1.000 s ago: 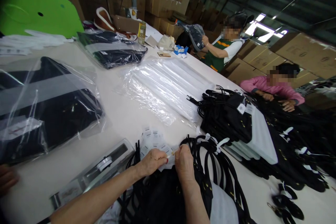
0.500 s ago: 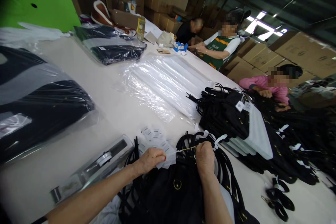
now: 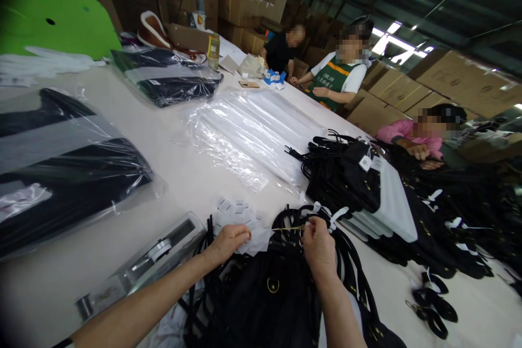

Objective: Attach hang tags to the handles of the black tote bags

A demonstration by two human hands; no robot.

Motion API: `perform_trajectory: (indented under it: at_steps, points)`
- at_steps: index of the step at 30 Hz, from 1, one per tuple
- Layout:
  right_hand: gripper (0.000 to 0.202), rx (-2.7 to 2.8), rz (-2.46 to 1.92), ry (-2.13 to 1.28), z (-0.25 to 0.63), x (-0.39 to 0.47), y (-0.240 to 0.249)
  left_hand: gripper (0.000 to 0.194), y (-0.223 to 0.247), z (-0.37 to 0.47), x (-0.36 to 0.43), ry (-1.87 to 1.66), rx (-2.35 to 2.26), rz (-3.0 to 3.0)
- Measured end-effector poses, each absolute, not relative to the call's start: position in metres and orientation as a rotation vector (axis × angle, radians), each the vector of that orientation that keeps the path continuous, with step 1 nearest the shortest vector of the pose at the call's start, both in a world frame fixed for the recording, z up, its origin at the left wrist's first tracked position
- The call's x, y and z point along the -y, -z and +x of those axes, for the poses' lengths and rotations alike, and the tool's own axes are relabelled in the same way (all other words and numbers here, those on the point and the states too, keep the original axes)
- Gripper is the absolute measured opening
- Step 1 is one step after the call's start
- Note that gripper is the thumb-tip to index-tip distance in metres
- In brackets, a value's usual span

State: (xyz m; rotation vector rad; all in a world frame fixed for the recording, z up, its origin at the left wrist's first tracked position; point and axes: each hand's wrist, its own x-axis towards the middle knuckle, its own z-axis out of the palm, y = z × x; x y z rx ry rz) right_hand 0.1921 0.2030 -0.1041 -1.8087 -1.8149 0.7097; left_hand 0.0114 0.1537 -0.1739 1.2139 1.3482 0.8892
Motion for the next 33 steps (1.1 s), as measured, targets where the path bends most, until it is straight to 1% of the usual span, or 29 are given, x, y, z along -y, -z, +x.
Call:
perform_trajectory:
  at_steps: [3, 8, 16, 20, 25, 28, 30, 33]
  points:
    - [0.022, 1.735, -1.809, -0.646, 0.203, -0.205, 0.102, 0.017, 0.172, 0.011, -0.151, -0.877, -1.343, 1.240]
    - [0.023, 1.595, -1.765, -0.772, 0.204, -0.191, 0.099, 0.018, 0.169, 0.007, -0.147, -0.869, -1.359, 1.260]
    - [0.037, 1.421, -1.648, -0.945, 0.198, -0.174, 0.099, 0.018, 0.165, 0.006, -0.142, -0.836, -1.371, 1.298]
    - [0.034, 1.394, -1.692, -0.824, 0.203, -0.171, 0.100, 0.020, 0.164, 0.005, -0.138, -0.825, -1.377, 1.320]
    - [0.022, 1.477, -1.843, -0.479, 0.230, -0.171, 0.092, 0.018, 0.164, 0.003, -0.132, -0.806, -1.360, 1.358]
    - [0.023, 1.517, -1.881, -0.341, 0.235, -0.167, 0.089, 0.018, 0.163, 0.005, -0.131, -0.805, -1.344, 1.369]
    - [0.025, 1.575, -1.875, -0.352, 0.224, -0.161, 0.091, 0.018, 0.163, 0.007, -0.131, -0.810, -1.330, 1.376]
    - [0.025, 1.758, -1.767, -0.498, 0.200, -0.151, 0.097, 0.018, 0.163, 0.010, -0.132, -0.822, -1.317, 1.374]
